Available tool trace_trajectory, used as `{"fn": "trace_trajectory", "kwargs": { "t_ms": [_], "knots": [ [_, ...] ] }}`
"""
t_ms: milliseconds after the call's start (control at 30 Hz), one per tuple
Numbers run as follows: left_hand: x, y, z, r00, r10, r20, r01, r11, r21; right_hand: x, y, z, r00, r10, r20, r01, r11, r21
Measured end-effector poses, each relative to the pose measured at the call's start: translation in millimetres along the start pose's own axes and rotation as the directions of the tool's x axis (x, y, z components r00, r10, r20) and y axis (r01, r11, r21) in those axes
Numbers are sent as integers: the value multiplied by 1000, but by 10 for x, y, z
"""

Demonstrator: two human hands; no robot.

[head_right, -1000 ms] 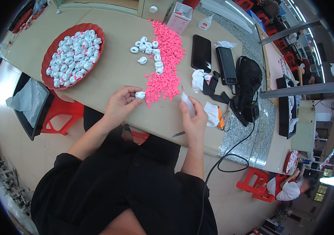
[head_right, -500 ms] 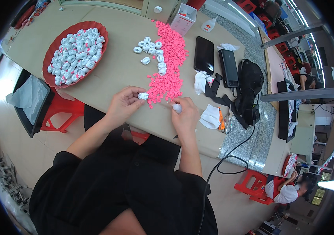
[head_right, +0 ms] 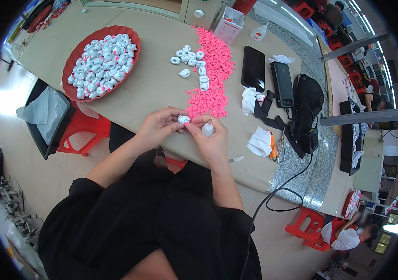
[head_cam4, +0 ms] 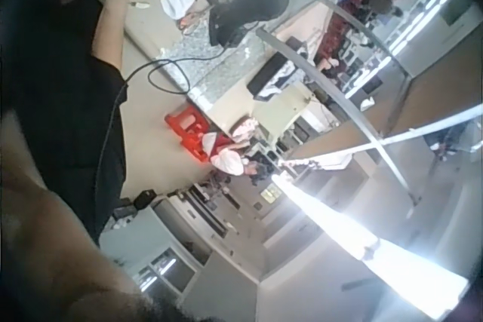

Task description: The person sits at a workbench and repeatedly picks up small white plastic rings. They apply a small amount of liquid from a squeeze bottle onto each ring and then attach a small pink plastic piece to it. The finished items are placed into a red bowl on the table.

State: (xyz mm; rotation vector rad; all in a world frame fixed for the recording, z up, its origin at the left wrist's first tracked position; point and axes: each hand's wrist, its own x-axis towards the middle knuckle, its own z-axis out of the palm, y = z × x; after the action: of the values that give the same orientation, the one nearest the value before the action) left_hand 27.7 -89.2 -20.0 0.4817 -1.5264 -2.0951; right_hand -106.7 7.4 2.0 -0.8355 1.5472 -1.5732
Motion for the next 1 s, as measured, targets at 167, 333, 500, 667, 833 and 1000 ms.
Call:
{"fn": "trace_trajectory", "kwargs": {
  "t_ms": [167,333,500,667,833,1000],
  "knots": [
    [-5,20,16,999,41,14,-42,998,50,16,11,-12,1000,24,11,-24,1000,-9],
    [-9,63,12,999,24,26,-26,994,105,24,-41,-5,998,50,34,-49,999,-24],
    [-12,85,12,999,29,27,-33,990,138,48,-60,-16,996,79,46,-78,997,-25],
    [-17,54,-15,1000,-10,22,7,990,142,39,-24,54,999,38,-10,-39,995,-94],
    [-5,52,6,999,-20,-50,20,1000,5,31,52,113,998,-35,-49,30,994,-103],
    [14,68,9,996,-44,-72,36,993,-109,15,174,111,979,-206,-10,203,973,-110]
  ]
}}
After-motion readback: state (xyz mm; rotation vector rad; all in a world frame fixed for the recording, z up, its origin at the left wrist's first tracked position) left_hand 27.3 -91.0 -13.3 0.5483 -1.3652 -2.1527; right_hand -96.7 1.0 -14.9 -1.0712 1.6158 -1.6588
